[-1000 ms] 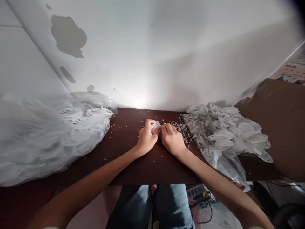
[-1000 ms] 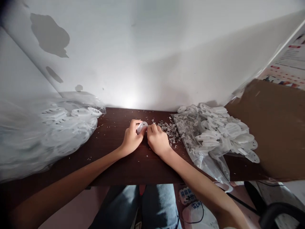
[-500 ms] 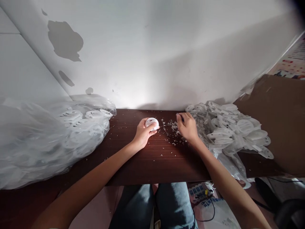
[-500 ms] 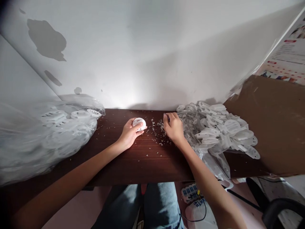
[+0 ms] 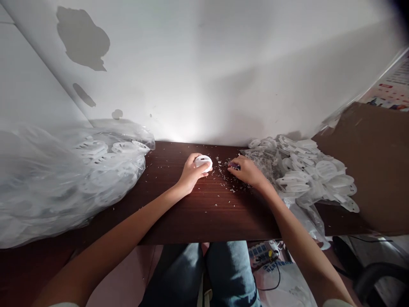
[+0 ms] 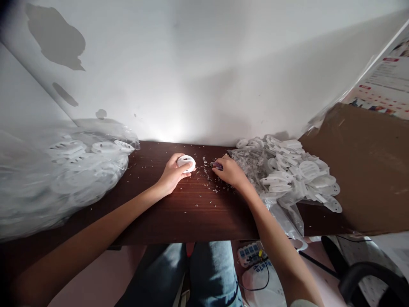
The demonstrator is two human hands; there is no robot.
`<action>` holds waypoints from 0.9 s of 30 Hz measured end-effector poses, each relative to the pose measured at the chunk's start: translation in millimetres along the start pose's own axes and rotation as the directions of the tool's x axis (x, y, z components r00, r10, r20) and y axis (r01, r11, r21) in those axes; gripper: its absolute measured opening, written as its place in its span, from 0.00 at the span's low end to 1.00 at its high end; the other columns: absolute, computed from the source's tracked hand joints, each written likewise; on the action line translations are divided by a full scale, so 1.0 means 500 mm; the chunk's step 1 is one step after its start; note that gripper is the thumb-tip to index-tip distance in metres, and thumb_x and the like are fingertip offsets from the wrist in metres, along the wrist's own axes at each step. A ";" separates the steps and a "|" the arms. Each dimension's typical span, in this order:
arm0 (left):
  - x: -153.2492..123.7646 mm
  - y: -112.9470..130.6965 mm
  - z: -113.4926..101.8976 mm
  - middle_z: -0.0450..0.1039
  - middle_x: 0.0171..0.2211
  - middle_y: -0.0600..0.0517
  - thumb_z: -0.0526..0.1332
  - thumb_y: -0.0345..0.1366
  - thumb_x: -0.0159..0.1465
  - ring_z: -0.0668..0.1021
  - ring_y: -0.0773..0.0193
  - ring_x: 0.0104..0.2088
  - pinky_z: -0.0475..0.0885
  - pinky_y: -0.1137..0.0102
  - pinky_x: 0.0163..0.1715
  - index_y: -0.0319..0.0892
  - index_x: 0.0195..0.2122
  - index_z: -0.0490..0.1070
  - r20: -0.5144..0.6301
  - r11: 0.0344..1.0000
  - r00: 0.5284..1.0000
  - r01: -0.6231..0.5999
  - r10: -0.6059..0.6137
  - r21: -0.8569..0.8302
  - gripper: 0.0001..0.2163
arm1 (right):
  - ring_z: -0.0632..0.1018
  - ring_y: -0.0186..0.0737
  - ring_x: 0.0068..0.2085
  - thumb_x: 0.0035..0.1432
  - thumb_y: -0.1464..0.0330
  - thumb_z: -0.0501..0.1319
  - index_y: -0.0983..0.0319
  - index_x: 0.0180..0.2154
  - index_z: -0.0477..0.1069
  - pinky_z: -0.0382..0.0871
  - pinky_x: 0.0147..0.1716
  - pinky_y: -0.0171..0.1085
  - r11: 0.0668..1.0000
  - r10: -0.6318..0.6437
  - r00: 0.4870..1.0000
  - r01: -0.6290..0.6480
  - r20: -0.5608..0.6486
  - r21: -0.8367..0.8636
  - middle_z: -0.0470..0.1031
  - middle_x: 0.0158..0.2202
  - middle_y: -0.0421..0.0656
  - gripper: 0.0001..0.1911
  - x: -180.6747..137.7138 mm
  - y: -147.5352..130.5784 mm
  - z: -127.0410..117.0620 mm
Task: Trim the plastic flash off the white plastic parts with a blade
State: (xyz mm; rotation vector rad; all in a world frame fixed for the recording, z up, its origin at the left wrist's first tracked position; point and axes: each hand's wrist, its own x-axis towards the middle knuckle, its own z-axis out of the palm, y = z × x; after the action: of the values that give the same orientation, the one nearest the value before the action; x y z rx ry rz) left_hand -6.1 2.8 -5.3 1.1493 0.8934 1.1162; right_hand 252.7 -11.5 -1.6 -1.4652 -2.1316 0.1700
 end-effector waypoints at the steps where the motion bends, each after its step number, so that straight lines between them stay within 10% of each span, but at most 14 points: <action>1: -0.001 -0.002 -0.002 0.77 0.48 0.46 0.73 0.41 0.59 0.84 0.56 0.42 0.78 0.65 0.38 0.45 0.51 0.68 0.007 0.998 0.999 -0.043 0.043 0.053 0.22 | 0.76 0.44 0.38 0.63 0.68 0.64 0.61 0.36 0.77 0.68 0.41 0.39 1.000 0.008 1.000 -0.008 0.025 -0.004 0.77 0.37 0.47 0.04 -0.001 0.002 0.002; 6: -0.007 -0.013 -0.017 0.75 0.46 0.47 0.65 0.34 0.67 0.80 0.59 0.43 0.77 0.65 0.41 0.44 0.52 0.66 0.218 0.755 0.901 -0.432 0.374 0.493 0.14 | 0.76 0.44 0.39 0.64 0.70 0.63 0.61 0.35 0.76 0.67 0.41 0.39 0.999 0.040 0.996 -0.040 0.080 -0.008 0.77 0.38 0.47 0.04 -0.001 0.006 0.008; 10: -0.012 -0.010 -0.021 0.74 0.48 0.44 0.57 0.25 0.69 0.80 0.59 0.45 0.77 0.62 0.46 0.43 0.51 0.67 0.574 0.368 0.650 -0.758 0.498 0.538 0.11 | 0.76 0.45 0.40 0.64 0.65 0.63 0.60 0.34 0.74 0.67 0.43 0.40 0.988 0.077 0.997 -0.079 0.022 0.133 0.77 0.37 0.46 0.07 0.002 -0.015 -0.004; 13: -0.015 -0.004 -0.016 0.75 0.48 0.46 0.56 0.23 0.69 0.80 0.57 0.48 0.77 0.58 0.51 0.46 0.49 0.72 0.703 0.257 0.520 -0.853 0.485 0.454 0.13 | 0.73 0.39 0.33 0.64 0.57 0.64 0.60 0.34 0.72 0.65 0.36 0.39 0.895 0.193 0.980 -0.193 0.041 0.403 0.75 0.33 0.41 0.13 0.000 -0.050 -0.019; 20: -0.021 -0.005 -0.012 0.79 0.47 0.46 0.64 0.33 0.68 0.81 0.52 0.51 0.75 0.51 0.59 0.51 0.44 0.79 0.626 0.522 0.668 -0.729 0.403 0.442 0.07 | 0.60 0.30 0.23 0.52 0.53 0.74 0.58 0.34 0.68 0.51 0.21 0.35 0.430 0.310 0.930 -0.324 0.200 0.842 0.76 0.33 0.39 0.21 -0.004 -0.107 -0.017; 27: -0.016 -0.017 -0.025 0.78 0.46 0.46 0.69 0.29 0.61 0.82 0.54 0.46 0.78 0.59 0.51 0.48 0.44 0.75 0.527 0.566 0.731 -0.676 0.433 0.473 0.12 | 0.57 0.27 0.22 0.47 0.54 0.78 0.60 0.35 0.73 0.46 0.20 0.34 0.343 0.294 0.925 -0.338 0.242 0.876 0.65 0.25 0.33 0.22 -0.002 -0.101 -0.010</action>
State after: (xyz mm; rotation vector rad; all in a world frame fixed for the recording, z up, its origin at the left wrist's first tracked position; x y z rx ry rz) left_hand -18.4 -2.6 -16.4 2.2799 0.6211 1.0569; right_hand 213.8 -33.8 22.1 -1.0960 -1.2520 1.3189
